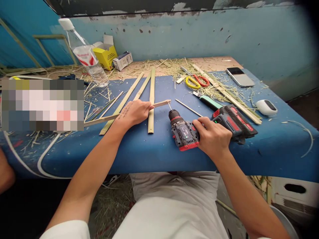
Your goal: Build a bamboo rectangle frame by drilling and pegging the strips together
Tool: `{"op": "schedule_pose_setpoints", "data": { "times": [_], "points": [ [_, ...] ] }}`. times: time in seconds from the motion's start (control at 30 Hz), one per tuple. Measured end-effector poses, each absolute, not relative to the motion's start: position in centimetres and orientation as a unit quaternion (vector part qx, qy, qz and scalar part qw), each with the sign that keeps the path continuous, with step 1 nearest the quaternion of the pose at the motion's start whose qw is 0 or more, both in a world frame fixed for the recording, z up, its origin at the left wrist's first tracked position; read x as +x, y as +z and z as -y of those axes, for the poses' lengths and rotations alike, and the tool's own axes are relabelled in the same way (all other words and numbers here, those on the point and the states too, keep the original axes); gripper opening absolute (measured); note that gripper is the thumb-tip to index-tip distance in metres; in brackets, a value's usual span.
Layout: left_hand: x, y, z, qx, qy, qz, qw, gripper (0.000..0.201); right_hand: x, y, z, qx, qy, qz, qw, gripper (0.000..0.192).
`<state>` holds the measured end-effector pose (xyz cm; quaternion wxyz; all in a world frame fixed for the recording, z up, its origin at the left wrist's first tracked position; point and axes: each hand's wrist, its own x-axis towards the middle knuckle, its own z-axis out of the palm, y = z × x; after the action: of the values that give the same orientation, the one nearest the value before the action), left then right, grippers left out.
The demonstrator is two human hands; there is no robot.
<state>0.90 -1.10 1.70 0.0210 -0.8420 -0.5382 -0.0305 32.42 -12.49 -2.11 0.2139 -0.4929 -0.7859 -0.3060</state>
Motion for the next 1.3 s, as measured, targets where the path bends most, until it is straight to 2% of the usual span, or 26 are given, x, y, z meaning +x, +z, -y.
{"op": "schedule_pose_setpoints", "data": {
  "times": [0.3, 0.53, 0.73, 0.87, 1.1, 1.3],
  "points": [
    [1.8, 2.2, 1.6, -0.827, -0.029, 0.561, 0.021, 0.042, 32.1, -2.1, 12.3, -0.497, -0.306, 0.779, 0.228, 0.021],
    [1.6, 3.3, 1.7, -0.771, -0.064, 0.633, 0.027, 0.047, 32.0, -1.9, 12.3, -0.496, -0.292, 0.784, 0.233, 0.03],
    [1.3, 2.7, 1.5, -0.778, -0.074, 0.623, 0.001, 0.051, 32.4, -1.5, 12.6, -0.409, -0.306, 0.806, 0.299, 0.016],
    [1.2, 2.2, 1.3, -0.784, -0.084, 0.615, -0.008, 0.052, 32.6, -1.7, 12.7, -0.385, -0.313, 0.807, 0.32, 0.016],
    [1.1, 1.9, 1.1, -0.787, -0.083, 0.611, -0.007, 0.054, 32.9, -1.8, 12.5, -0.365, -0.302, 0.84, 0.265, 0.041],
    [1.0, 1.9, 1.2, -0.794, -0.076, 0.603, 0.007, 0.056, 33.1, -2.2, 12.1, -0.365, -0.307, 0.843, 0.249, 0.041]
  ]
}}
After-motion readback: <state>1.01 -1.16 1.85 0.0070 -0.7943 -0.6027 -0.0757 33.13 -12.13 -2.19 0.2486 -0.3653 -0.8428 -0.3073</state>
